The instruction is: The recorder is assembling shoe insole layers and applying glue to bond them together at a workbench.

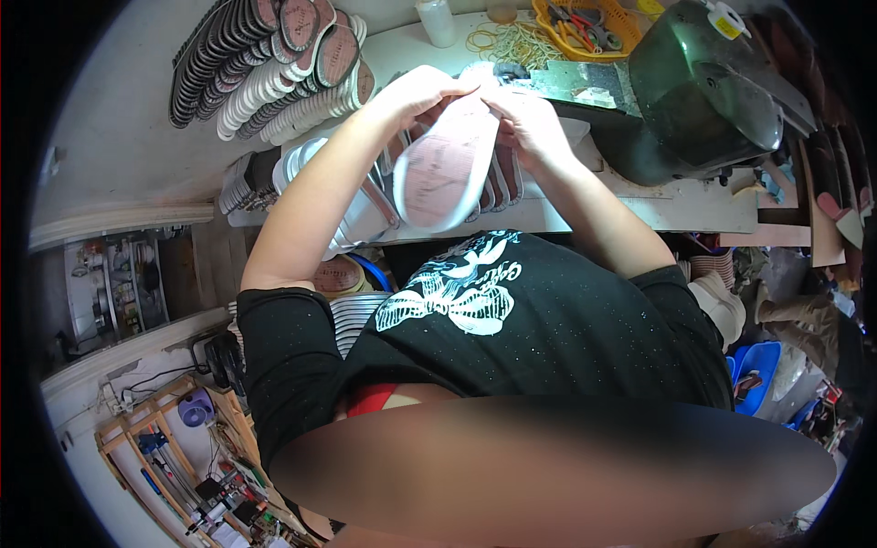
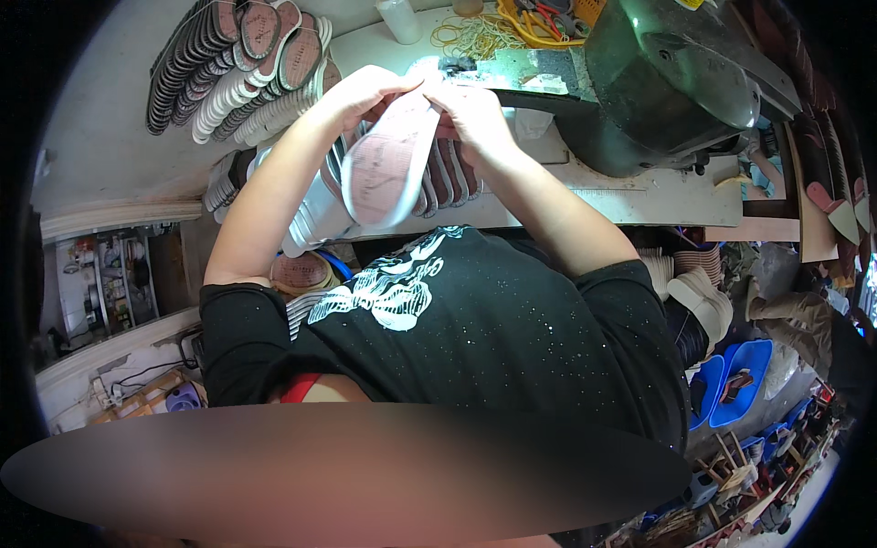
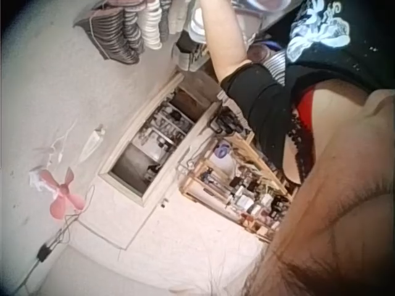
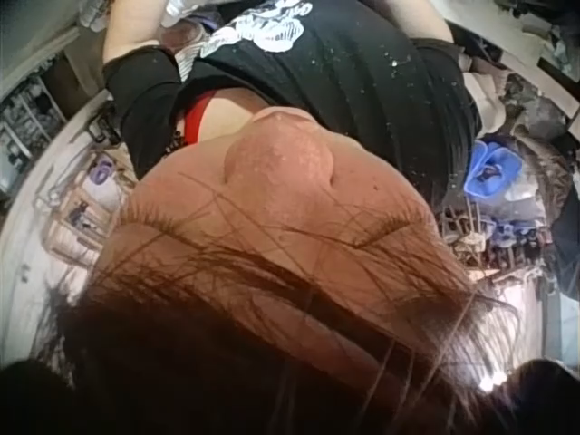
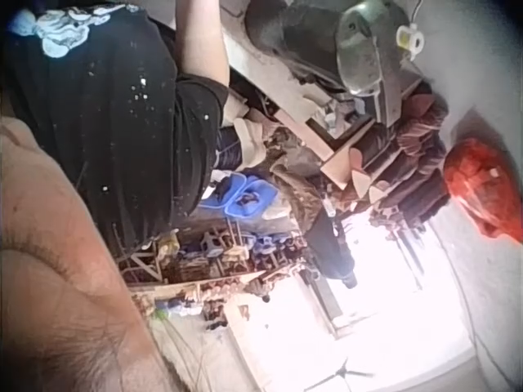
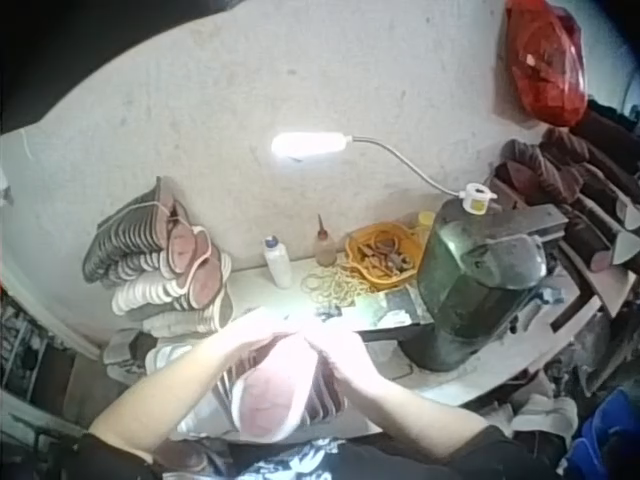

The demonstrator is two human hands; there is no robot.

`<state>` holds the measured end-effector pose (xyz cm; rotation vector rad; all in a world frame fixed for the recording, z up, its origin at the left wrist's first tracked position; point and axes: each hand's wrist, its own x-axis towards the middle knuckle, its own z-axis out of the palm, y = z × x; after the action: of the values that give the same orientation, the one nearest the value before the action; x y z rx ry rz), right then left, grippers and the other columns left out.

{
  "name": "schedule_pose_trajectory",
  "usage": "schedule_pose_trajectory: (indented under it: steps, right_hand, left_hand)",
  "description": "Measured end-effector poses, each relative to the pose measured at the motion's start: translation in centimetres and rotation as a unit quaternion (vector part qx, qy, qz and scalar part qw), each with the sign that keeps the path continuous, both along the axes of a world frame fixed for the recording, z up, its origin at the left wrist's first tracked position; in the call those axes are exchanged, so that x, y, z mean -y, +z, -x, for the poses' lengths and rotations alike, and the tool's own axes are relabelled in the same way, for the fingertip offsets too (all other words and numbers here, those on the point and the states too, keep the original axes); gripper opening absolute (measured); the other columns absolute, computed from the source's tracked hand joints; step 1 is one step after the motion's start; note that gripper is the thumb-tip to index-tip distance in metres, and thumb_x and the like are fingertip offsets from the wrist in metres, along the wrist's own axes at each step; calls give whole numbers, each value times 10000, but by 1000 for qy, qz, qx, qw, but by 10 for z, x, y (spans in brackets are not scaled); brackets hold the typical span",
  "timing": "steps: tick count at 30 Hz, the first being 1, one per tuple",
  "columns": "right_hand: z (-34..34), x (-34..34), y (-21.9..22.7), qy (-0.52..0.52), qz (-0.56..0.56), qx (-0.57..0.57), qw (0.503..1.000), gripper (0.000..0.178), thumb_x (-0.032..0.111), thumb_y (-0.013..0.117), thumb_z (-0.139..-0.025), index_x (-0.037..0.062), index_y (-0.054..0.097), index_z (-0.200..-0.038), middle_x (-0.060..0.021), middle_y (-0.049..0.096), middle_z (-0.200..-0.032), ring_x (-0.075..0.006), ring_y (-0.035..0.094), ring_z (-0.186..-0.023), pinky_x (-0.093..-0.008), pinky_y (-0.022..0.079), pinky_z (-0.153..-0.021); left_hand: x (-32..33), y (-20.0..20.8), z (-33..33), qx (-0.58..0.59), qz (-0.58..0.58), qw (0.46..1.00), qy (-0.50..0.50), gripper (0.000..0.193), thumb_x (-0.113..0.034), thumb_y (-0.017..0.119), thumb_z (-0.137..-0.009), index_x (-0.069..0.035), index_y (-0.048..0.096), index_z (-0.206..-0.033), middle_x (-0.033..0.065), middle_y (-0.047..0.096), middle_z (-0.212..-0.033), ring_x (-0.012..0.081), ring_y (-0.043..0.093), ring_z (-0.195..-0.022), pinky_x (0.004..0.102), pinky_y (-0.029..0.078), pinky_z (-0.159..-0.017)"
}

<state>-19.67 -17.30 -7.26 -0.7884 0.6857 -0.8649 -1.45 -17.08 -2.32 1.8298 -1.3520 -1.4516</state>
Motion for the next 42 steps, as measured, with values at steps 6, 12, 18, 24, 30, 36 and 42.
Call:
schedule_pose_trajectory:
  steps: [6, 12, 18, 24, 30, 36, 42]
  right_hand:
    - [46, -6, 6, 198, 42, -79, 976, 269, 221, 723, -756, 8, 670, -911, -29, 635, -787, -81, 577, -680, -209, 434, -549]
    - [59, -40, 8, 221, 7, -100, 970, 267, 214, 706, -796, -6, 682, -945, -49, 672, -841, -99, 604, -749, -235, 471, -715]
    - [40, -27, 5, 107, -20, -68, 992, 230, 134, 663, -829, -62, 666, -950, -67, 667, -846, -101, 601, -751, -241, 475, -713]
    - [18, -6, -7, 64, -56, 0, 996, 195, 110, 656, -832, -71, 656, -905, -87, 656, -864, -109, 604, -764, -241, 481, -699]
    - [8, 4, -14, 64, -16, -6, 998, 241, 170, 641, -861, -61, 646, -930, -68, 657, -850, -87, 600, -736, -216, 479, -673]
    - [19, -20, -1, 102, 36, -77, 991, 260, 215, 633, -874, -21, 650, -981, -58, 664, -888, -88, 610, -777, -230, 504, -676]
    - [4, -21, -5, 56, -29, 25, 998, 275, 166, 593, -887, -32, 601, -1079, -90, 661, -944, -135, 639, -774, -254, 528, -706]
  left_hand:
    - [-4, -2, 13, -86, -59, 991, 80, 343, -379, 653, -837, -62, 637, -708, 13, 559, -521, 79, 483, -376, 187, 381, -379]
    - [16, -6, -1, -42, -35, 998, 43, 422, -415, 653, -832, -37, 605, -651, 37, 529, -493, 103, 430, -360, 228, 357, -366]
    - [35, -11, -12, 116, 53, 991, 27, 532, -527, 618, -803, -31, 587, -616, 7, 457, -470, 110, 416, -411, 260, 351, -414]
    - [22, -21, -8, -42, 67, 990, 114, 529, -407, 699, -769, 48, 558, -999, 59, 599, -800, 125, 572, -658, 246, 448, -576]
    - [17, -34, -15, -201, 38, 972, 114, 652, -205, 802, -682, 140, 454, -1113, 196, 602, -983, 192, 638, -852, 271, 529, -685]
    - [16, -37, -12, -210, 63, 965, 144, 518, -159, 749, -754, 119, 481, -1099, 165, 612, -999, 183, 627, -885, 293, 510, -798]
    - [22, -16, -16, -148, 24, 979, 139, 710, -234, 785, -717, 188, 421, -1156, 218, 600, -1029, 218, 623, -924, 293, 504, -810]
